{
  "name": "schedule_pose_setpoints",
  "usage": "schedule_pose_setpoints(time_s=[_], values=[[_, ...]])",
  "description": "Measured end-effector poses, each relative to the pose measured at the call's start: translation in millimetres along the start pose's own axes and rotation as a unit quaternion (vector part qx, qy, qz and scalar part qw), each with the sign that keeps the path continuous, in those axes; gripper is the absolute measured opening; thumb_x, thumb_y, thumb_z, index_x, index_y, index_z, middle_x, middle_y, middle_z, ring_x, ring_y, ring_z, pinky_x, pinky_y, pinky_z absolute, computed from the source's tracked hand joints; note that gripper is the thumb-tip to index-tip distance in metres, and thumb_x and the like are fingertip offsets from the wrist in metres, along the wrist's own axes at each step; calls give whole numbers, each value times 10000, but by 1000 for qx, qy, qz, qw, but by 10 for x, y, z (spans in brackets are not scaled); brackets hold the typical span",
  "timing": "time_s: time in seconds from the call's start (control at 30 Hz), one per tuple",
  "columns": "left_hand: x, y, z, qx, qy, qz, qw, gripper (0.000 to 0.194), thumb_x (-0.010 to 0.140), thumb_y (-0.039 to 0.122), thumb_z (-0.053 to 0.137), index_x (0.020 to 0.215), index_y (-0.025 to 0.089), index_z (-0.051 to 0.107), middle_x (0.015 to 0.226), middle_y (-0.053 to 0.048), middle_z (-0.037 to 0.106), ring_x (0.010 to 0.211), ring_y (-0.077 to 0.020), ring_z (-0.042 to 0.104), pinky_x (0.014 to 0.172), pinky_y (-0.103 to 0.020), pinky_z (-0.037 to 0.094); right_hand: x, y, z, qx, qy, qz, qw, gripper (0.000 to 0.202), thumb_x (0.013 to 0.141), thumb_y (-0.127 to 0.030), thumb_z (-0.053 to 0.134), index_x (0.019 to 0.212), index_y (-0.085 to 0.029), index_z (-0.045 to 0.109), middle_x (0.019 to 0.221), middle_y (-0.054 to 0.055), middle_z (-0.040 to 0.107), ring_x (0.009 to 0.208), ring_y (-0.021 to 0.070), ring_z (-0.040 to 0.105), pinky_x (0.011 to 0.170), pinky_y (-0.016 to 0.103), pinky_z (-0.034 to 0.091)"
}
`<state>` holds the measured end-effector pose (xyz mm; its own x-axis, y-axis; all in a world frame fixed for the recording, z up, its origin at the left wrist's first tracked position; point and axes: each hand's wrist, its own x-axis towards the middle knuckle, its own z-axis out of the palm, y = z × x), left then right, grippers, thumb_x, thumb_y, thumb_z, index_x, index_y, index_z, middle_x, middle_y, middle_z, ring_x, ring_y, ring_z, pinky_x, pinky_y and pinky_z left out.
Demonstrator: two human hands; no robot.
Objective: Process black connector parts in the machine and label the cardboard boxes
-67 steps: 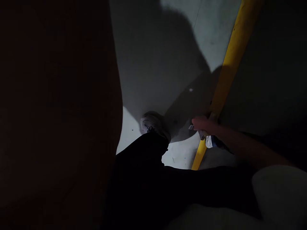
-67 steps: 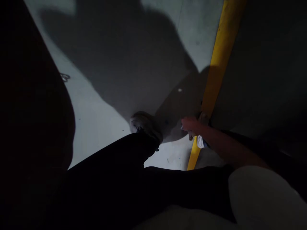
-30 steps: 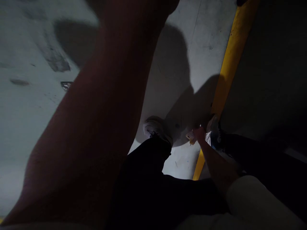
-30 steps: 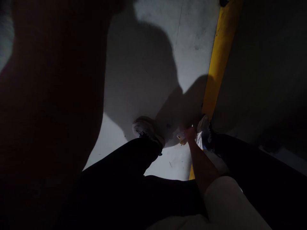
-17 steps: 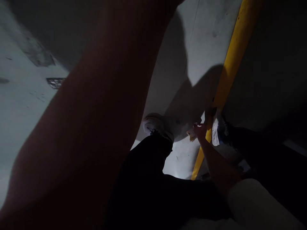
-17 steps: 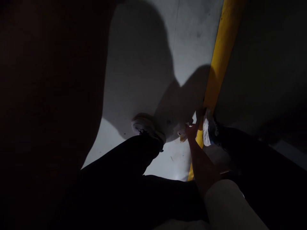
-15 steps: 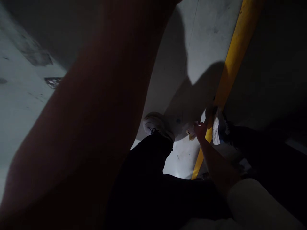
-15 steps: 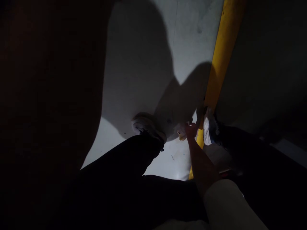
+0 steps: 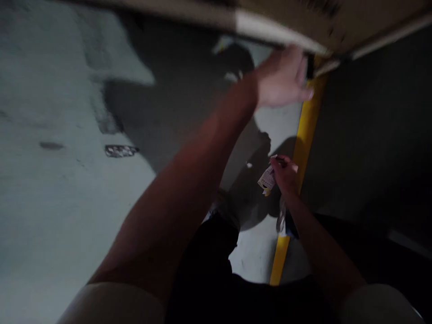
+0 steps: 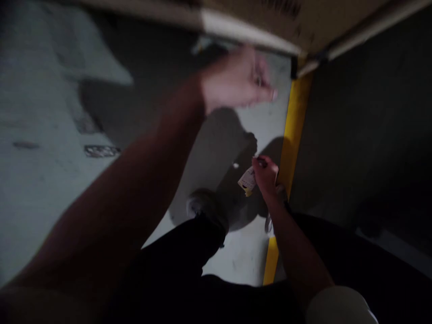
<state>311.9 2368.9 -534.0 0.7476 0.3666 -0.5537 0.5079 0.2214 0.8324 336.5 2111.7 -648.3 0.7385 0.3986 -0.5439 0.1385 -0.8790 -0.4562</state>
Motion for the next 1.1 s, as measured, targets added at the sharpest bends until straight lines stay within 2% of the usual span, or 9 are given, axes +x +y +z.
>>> schedule_pose_setpoints(time_s=[0.1,0.17,0.23,0.33,0.57,0.7,0.8,0.93,1.1], values=[[-72,255,-171,79,-55,51,994,427,900,493,742,898,67,709,895,-147,697,937,-298,693,919,-451,524,474,-1059,-540,119,4,-270,955,282,854,-459,672,907,-191,741,588,-30,584,498,107,452,507,239,379],[-114,302,-272,-2,-90,49,995,478,963,544,624,886,81,715,816,-137,693,801,-260,685,812,-436,552,606,-1643,-902,94,-1,-422,902,209,850,-393,689,856,-190,738,590,-29,588,503,99,443,531,247,369],[-168,325,-364,-120,-60,83,987,357,991,428,617,904,95,713,820,-109,688,751,-205,660,782,-401,559,618,-2046,-1174,37,6,-504,863,178,859,-357,693,840,-185,735,622,-17,628,532,103,484,572,258,390],[-322,388,-416,-260,0,150,954,138,955,215,658,884,101,691,837,-70,672,716,-139,628,779,-347,548,507,-2334,-1388,0,7,-530,848,211,873,-389,718,921,-185,737,662,-10,665,550,110,519,578,263,399],[-586,561,-81,-433,27,121,893,153,877,26,542,865,116,665,740,-45,665,635,-134,633,668,-287,519,122,-2264,-1610,177,-75,-394,899,462,779,-634,788,880,-197,678,636,-22,620,496,101,488,475,240,372],[-531,605,167,-415,34,106,903,143,810,47,552,795,125,671,675,-33,633,582,-124,589,608,-266,479,171,-2111,-1709,316,-6,-299,901,526,722,-691,789,734,-193,622,581,-44,528,477,78,424,455,233,358],[-530,655,346,-371,6,156,915,107,847,252,654,818,150,666,745,-29,634,657,-136,594,628,-271,474,328,-2012,-1791,341,45,-266,901,478,742,-615,793,667,-192,584,571,-45,503,482,72,414,447,229,336],[-545,695,535,-181,-15,193,964,482,704,274,838,1142,198,651,986,-52,706,863,-190,644,756,-316,501,488,-1910,-1949,368,98,-240,893,396,809,-509,762,675,-193,565,591,-40,506,500,75,427,461,230,342],[-427,644,594,-200,18,231,952,605,688,193,757,1267,192,583,1113,-74,691,935,-215,658,784,-343,528,495,-1882,-2125,359,29,-223,906,389,859,-533,723,734,-195,575,639,-2,561,535,104,495,482,247,394]])
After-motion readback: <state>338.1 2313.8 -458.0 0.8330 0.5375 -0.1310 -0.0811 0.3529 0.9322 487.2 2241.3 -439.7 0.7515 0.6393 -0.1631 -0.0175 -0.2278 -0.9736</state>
